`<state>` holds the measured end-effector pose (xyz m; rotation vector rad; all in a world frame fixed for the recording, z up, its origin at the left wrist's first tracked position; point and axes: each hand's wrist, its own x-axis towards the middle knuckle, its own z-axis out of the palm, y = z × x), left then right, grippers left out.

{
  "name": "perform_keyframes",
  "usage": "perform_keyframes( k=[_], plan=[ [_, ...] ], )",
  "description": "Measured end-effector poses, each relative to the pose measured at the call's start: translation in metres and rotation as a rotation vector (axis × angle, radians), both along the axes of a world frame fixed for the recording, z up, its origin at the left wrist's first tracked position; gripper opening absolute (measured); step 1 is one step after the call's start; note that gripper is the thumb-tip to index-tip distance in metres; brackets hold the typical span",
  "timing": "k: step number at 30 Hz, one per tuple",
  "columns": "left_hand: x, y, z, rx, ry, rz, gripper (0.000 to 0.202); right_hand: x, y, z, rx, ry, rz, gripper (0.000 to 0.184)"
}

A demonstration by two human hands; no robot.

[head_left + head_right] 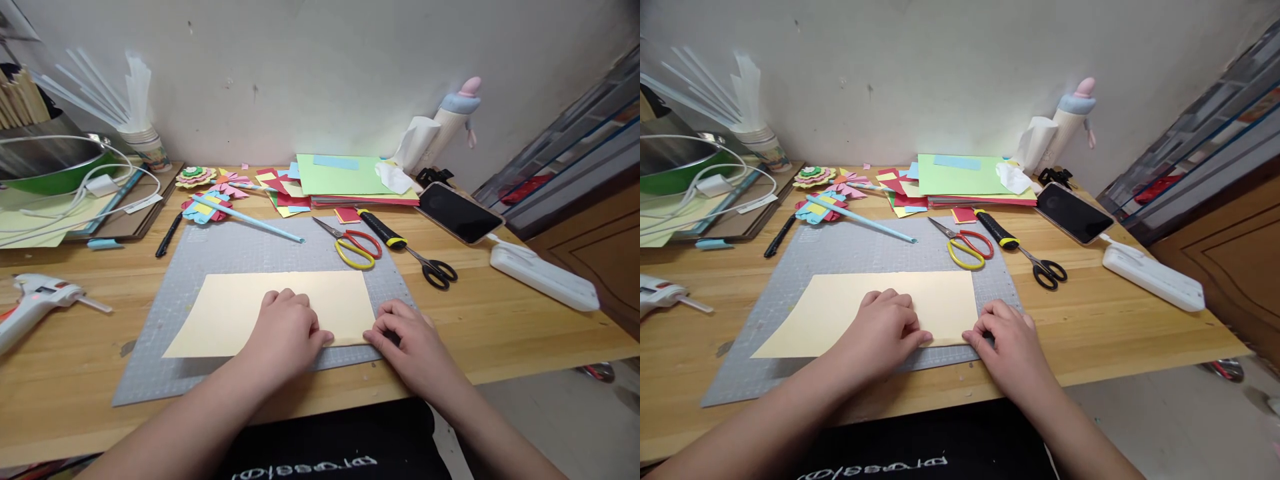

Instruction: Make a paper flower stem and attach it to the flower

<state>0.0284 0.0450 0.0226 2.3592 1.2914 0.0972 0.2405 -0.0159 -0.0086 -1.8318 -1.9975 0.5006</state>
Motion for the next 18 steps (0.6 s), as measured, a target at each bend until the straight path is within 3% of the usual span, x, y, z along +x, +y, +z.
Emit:
perform_keyframes(
  k=[10, 15, 18],
  plan=[
    [0.003, 0.002, 0.002, 0.031, 0.062, -0.038, 0.029, -0.003, 0.01, 0.014, -0.116, -0.178, 0.065, 0.022],
    [0.002, 0.004, 0.002, 0.049, 0.094, -0.051, 0.029, -0.003, 0.009, 0.014, -0.068, -0.202, 0.101, 0.02],
    [0.002, 0.005, 0.0, 0.094, 0.007, -0.151, 0.013, -0.002, 0.01, 0.013, -0.052, -0.205, 0.112, 0.02]
  ],
)
